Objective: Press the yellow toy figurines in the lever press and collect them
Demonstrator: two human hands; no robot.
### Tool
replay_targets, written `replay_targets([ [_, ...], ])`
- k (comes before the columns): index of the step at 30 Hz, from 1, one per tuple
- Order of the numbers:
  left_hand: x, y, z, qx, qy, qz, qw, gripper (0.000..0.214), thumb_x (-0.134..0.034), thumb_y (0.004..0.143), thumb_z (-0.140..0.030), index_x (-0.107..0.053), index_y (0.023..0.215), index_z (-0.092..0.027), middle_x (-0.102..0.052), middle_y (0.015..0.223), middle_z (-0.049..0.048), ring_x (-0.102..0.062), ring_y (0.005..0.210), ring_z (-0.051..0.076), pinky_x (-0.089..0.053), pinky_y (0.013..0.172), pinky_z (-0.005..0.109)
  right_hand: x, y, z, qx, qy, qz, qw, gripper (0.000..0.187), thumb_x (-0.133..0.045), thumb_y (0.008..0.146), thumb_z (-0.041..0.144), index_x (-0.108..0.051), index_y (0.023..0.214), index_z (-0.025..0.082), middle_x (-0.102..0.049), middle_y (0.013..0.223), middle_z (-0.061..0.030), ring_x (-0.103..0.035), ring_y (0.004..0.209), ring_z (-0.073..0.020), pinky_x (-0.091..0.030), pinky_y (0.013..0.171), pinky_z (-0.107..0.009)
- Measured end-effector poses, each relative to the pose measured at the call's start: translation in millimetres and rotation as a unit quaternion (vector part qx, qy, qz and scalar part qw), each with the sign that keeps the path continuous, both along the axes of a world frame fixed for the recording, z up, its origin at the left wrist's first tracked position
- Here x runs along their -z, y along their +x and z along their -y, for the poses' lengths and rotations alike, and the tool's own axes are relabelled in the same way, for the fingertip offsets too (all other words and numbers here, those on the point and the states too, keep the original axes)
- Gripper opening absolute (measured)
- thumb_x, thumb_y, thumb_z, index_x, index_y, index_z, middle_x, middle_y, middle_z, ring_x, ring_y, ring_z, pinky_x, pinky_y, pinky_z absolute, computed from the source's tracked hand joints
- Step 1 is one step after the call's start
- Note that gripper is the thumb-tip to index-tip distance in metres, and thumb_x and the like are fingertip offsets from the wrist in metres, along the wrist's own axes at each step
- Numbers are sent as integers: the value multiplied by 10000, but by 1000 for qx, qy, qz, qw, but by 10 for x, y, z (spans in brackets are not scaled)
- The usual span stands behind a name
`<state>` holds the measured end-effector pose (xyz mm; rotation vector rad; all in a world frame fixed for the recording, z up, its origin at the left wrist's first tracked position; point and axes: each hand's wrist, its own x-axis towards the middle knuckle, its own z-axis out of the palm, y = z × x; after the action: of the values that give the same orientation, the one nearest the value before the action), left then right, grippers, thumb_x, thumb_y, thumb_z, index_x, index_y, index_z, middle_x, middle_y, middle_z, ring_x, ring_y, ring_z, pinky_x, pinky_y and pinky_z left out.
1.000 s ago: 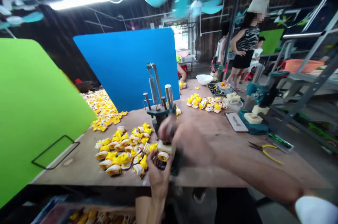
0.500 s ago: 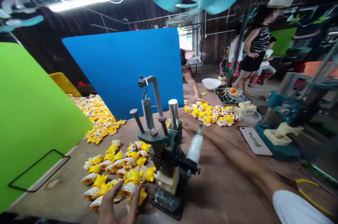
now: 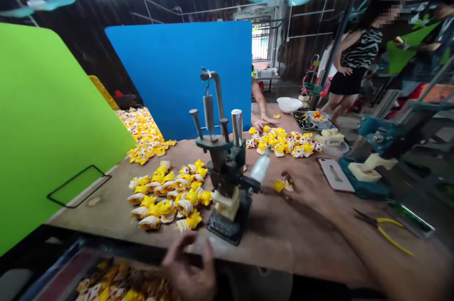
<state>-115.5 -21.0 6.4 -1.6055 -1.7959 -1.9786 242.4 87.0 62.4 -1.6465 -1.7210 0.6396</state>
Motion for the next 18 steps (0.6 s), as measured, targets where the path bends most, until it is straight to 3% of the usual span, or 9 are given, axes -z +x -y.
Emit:
replay_targets([
  [2,136,478,297,135,-76,16,988,509,-771,962,-345,-596,1424,-225,-748,1189,107,-777,964,241,-682,813,366,72,-164,465,10,-104,-208,973,649,-878,754,537,-730,1292,207,-809,1154,-144,-775,987,-329,-619,794,-409],
  [4,263,881,488,245,-120,5,962,733,-825,937,-349,-480,1577,-260,-718,1366,155,-790,1119,274,-702,926,402,124,-474,866,1,-192,-363,912,683,-891,788,593,-731,1341,224,-795,1290,-142,-783,1044,-319,-619,755,-374],
  [5,313,1017,539,270,-123,3,955,793,-841,929,-346,-444,1611,-272,-689,1437,174,-775,1205,295,-694,992,430,135,-658,1020,-8,-212,-404,890,663,-890,813,609,-746,1335,228,-784,1337,-134,-779,1093,-318,-624,771,-366],
  [7,378,1119,566,261,-106,15,959,753,-816,954,-319,-449,1610,-281,-655,1506,188,-729,1330,320,-661,1085,478,121,-1018,1212,-25,-212,-440,872,623,-900,836,610,-773,1304,220,-782,1355,-121,-759,1194,-322,-640,904,-388],
  [10,382,898,496,195,-85,44,976,542,-695,1035,-279,-530,1551,-268,-685,1486,175,-725,1348,309,-645,1108,488,44,-1412,1257,-58,-205,-476,853,637,-960,790,574,-775,1280,212,-791,1335,-111,-733,1287,-322,-575,1145,-446],
  [13,278,507,327,145,-110,63,981,493,-700,1042,-356,-587,1505,-229,-727,1427,177,-774,1238,301,-664,1041,457,-6,-1534,1188,-107,-248,-494,826,761,-1015,721,543,-733,1358,236,-741,1433,-117,-781,1171,-305,-607,1097,-486],
  [15,183,332,154,136,-139,48,980,501,-711,1037,-423,-614,1484,-219,-756,1373,170,-792,1161,298,-667,997,443,17,-1464,1140,-106,-258,-464,840,772,-1008,723,564,-739,1367,234,-734,1436,-127,-791,1112,-285,-628,1036,-460],
  [18,83,320,-126,131,-160,-18,978,512,-655,1059,-470,-624,1501,-213,-757,1365,182,-775,1182,323,-642,1011,465,110,-1195,1001,-56,-238,-424,872,681,-967,751,627,-798,1264,213,-786,1314,-122,-772,1110,-273,-618,1014,-410],
])
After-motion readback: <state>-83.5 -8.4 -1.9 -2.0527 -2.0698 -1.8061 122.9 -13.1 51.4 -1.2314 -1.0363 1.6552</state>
